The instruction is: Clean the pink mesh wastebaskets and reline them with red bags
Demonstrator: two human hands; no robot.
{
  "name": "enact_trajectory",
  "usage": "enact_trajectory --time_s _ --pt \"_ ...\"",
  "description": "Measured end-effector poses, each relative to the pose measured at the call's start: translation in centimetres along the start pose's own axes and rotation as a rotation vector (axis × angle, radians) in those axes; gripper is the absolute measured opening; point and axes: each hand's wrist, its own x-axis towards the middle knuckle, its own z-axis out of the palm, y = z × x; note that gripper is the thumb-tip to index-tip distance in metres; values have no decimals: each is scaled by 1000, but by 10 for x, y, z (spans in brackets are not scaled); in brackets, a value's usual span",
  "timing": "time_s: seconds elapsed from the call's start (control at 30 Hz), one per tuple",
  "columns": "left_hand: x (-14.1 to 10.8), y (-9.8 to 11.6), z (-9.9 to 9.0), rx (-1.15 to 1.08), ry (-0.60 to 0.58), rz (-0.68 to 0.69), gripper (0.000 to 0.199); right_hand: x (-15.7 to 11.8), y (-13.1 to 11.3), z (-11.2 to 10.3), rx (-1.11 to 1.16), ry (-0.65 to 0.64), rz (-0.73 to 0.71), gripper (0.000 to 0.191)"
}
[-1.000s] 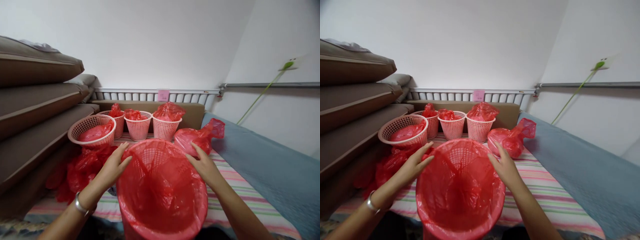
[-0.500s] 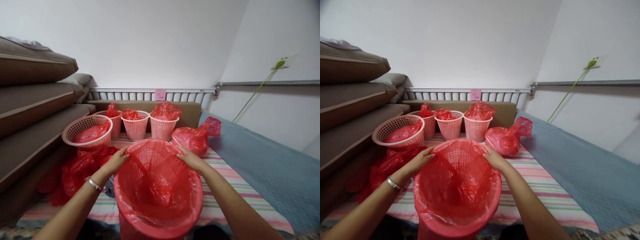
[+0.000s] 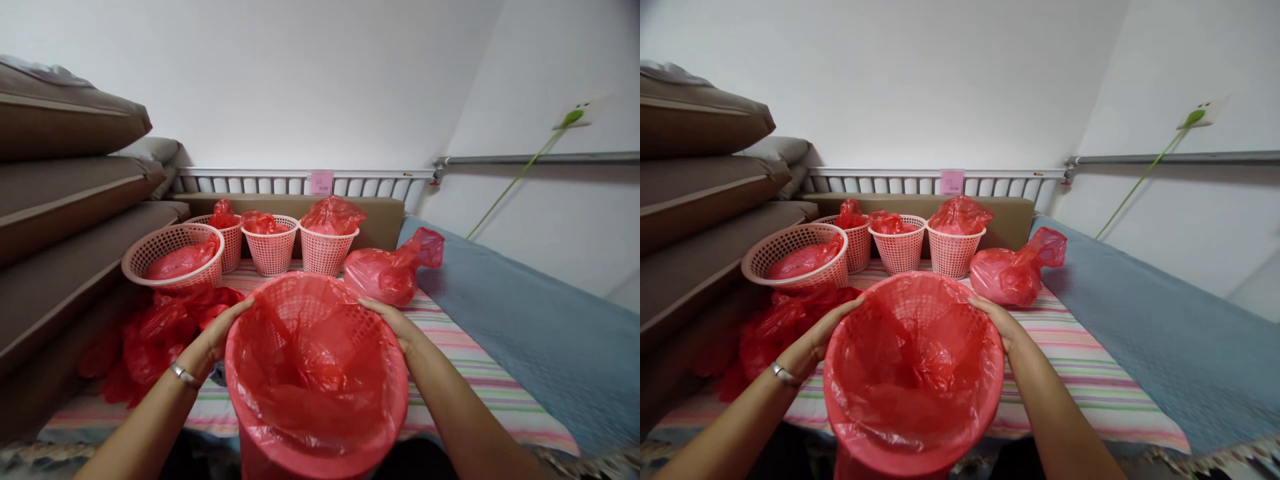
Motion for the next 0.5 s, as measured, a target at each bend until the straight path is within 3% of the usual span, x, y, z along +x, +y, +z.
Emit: enact_trajectory --time_s 0.13,0.17,0.23,0.3,0.4,0.43,0.5 --pt "2 2 -2 56 155 150 42 -28 8 11 -414 538 -418 52" --pt "3 2 -3 82 212 203 46 -40 14 16 -541 598 -514 50" --pt "5 4 -6 152 317 292 54 -65 32 28 -758 553 -718 37" --pt "2 6 -6 238 405 362 56 -86 49 38 -1000 402 -876 27" --pt "-26 9 5 393 494 512 49 -100 60 46 -1178 286 -903 22" --pt "-41 10 12 454 487 571 46 -100 60 47 -1195 270 -880 20" --pt "-75 9 31 890 246 712 47 -96 56 47 -1213 236 -835 22"
